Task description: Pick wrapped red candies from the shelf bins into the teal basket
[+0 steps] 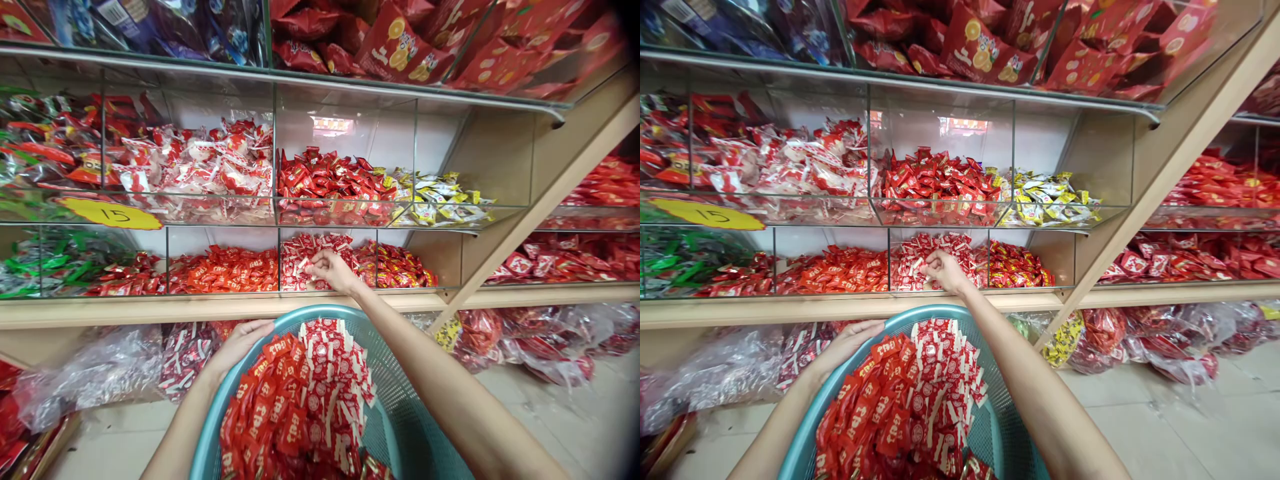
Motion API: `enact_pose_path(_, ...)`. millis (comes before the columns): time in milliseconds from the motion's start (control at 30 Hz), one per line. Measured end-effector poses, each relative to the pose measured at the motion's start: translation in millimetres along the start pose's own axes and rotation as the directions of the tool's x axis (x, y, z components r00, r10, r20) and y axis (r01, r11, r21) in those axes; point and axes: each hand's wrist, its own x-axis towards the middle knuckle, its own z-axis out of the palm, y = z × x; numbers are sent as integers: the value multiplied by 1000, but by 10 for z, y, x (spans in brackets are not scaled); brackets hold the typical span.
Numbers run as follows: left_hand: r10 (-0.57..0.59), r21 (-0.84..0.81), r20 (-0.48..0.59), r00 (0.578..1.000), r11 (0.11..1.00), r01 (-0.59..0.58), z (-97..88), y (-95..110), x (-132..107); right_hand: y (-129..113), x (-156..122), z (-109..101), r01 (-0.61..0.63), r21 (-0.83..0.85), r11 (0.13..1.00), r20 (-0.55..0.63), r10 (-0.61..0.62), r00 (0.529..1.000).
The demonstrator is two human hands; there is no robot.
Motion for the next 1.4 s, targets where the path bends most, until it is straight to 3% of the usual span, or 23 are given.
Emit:
enact_pose_path(100, -1, 9, 1, 1000, 1000, 1, -14, -16, 8, -176, -149, -52, 12, 257, 966, -178, 35, 983)
enact_pose_path(167, -2, 10, 7, 1000, 1000, 2, -15, -25, 12, -313, -339, -85, -49, 433, 900, -184, 141, 973)
enact_pose_path(267, -3, 5, 24, 1000, 1000, 3, -7, -31, 13, -459, -738, -102, -160, 556, 816, -56, 229, 972)
enact_pose_path(433, 5, -5, 46, 999, 1000, -5, 4, -28, 10, -447, -1412, 0, -361, 464, 809, 164, 322, 932)
enact_pose_path(567, 1, -5, 50, 999, 1000, -1, 1, -33, 8, -356, -1696, 122, -450, 427, 784, 264, 368, 892)
enact_pose_path(633, -4, -2, 54, 999, 1000, 5, 1, -34, 6, -310, -1768, 162, -399, 307, 864, 243, 334, 911)
enact_pose_path(733, -5, -2, 59, 998, 1000, 5, 3, -31, 5, -250, -1862, 199, -201, -100, 975, 188, 217, 958)
enact_pose_path(833, 0, -2, 57, 998, 1000, 0, 3, -29, 9, -232, -1946, 240, 29, -492, 870, 228, 97, 969)
enact_pose_path(900, 2, -4, 57, 998, 1000, -1, 2, -31, 13, -242, -1974, 278, 139, -622, 771, 269, 44, 962)
enact_pose_path(1000, -4, -8, 63, 998, 1000, 4, 1, -36, 14, -247, -1962, 340, 198, -713, 673, 262, -7, 965)
enact_pose_path(1233, -4, -17, 77, 997, 1000, 5, -16, -79, 31, -121, -1923, 442, 270, -773, 574, 298, -47, 953)
enact_pose_path(1400, 3, 3, 62, 998, 1000, -4, -57, -108, 49, -115, -1966, 442, 319, -852, 414, 298, -118, 947)
